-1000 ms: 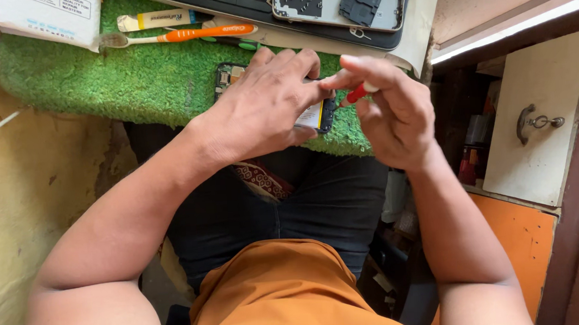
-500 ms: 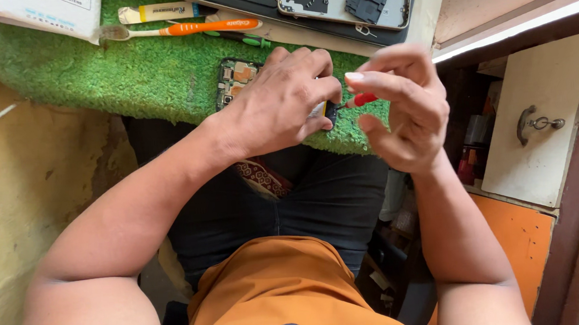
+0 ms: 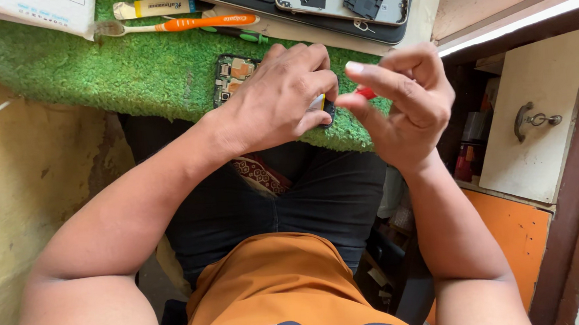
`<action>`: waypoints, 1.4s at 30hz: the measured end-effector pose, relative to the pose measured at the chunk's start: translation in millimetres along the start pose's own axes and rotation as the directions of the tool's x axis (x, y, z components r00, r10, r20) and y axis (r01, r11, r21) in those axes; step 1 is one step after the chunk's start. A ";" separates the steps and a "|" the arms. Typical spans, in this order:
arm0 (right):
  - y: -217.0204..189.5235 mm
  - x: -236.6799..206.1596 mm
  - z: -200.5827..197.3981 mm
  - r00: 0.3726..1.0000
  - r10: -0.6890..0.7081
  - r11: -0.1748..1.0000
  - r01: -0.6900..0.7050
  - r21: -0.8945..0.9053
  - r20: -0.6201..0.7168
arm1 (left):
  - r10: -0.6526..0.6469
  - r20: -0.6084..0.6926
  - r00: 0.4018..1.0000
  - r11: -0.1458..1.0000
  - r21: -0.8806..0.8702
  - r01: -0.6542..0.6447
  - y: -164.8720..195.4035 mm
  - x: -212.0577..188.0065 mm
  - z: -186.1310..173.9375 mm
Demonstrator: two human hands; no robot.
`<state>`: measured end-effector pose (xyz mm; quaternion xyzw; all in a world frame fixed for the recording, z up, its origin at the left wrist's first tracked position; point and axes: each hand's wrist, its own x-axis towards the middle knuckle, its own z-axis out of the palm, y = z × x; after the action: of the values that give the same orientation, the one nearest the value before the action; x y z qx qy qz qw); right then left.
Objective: The person works on a disassembled Vivo smartphone at a small workbench. They pry at the phone with a red-handled tool, unscrew components with a screwdriver, then hold a small circuit board and clean and scrape it with a brush and a flat blade, working on the board with both hands.
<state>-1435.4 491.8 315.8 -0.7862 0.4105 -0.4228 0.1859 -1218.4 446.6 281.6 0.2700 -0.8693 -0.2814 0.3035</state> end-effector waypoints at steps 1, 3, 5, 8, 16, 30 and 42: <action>0.2 1.1 0.3 0.999 0.033 0.999 -0.033 -0.021 -0.021 | -0.005 -0.004 1.000 1.000 0.002 0.005 -0.1 -0.1 0.6; 0.4 3.8 -1.1 0.997 0.076 0.992 -0.075 0.100 -0.010 | -0.010 -0.019 1.000 1.000 -0.002 0.010 -0.7 0.3 1.7; -1.1 5.3 -4.7 0.994 0.093 0.921 -0.111 0.373 0.066 | -0.024 -0.034 0.999 1.000 -0.003 0.024 -1.1 0.3 2.8; -2.5 4.2 -6.3 0.985 0.127 0.915 -0.162 0.370 0.118 | -0.041 -0.036 0.999 0.999 -0.007 0.041 -1.4 0.4 3.6; 6.6 -1.9 -2.0 0.992 0.116 0.993 -0.115 0.016 -0.053 | -0.039 -0.039 0.998 0.999 -0.019 0.039 1.3 -0.1 1.7; -5.7 8.2 4.7 0.996 0.086 0.985 -0.082 0.152 -0.019 | -0.061 -0.031 0.998 0.997 0.053 0.062 -1.3 -1.9 9.1; 3.9 -2.9 0.9 0.998 -0.018 0.976 0.030 0.217 -0.053 | -0.031 0.034 0.999 0.950 0.312 0.019 11.0 7.8 23.5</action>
<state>-1437.5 491.8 311.3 -0.7551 0.3569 -0.4872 0.2551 -1242.8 456.9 276.3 0.3202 -0.9051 -0.1495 0.2366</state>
